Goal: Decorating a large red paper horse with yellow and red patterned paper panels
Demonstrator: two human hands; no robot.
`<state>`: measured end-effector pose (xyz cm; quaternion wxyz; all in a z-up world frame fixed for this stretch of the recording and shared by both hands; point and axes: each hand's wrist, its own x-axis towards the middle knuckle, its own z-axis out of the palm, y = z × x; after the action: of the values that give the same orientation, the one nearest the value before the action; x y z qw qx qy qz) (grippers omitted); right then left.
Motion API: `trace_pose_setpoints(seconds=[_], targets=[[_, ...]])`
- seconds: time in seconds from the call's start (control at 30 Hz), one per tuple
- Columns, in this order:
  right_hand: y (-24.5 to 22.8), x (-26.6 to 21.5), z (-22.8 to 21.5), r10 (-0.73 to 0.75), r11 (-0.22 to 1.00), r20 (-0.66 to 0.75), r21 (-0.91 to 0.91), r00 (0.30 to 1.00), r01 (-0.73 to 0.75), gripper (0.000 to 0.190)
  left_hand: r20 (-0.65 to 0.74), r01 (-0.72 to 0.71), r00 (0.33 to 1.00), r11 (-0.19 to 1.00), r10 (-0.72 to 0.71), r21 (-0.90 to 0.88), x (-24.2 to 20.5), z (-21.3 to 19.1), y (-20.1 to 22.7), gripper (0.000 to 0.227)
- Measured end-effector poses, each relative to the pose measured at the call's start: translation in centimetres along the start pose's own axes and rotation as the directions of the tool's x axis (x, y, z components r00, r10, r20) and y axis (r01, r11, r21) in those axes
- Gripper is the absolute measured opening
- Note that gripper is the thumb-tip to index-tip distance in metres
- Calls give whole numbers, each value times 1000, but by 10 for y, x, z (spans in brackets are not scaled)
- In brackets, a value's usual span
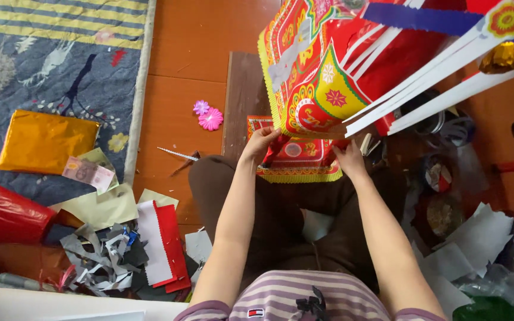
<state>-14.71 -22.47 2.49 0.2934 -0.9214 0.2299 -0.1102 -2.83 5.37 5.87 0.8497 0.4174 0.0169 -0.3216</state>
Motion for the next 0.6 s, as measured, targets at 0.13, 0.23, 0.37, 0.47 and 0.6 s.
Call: trace_pose_setpoints(seconds=[0.13, 0.23, 0.37, 0.47, 0.6], targets=[[-8, -2, -7, -127, 992, -56, -5, 990, 127, 43, 6, -20, 1000, 1000, 20, 17, -1, 2, -2, 23], [5, 0, -1, -47, 999, -6, 17, 999, 47, 41, 9, -21, 1000, 999, 20, 34, -1, 2, -4, 22], [-34, -11, -28, 288, 920, 326, -356, 901, -165, 65, 6, -7, 1000, 1000, 7, 1, -13, 15, 13, 22], [-119, -22, -50, 329, 811, 568, -579, 754, 83, 54, 0, 2, 1000, 999, -2, 53, -22, 28, 28, 21], [-224, -47, -82, -365, 801, 741, -58, 563, 596, 42, -18, 20, 1000, 995, -18, 93, -36, 45, 41, 17]])
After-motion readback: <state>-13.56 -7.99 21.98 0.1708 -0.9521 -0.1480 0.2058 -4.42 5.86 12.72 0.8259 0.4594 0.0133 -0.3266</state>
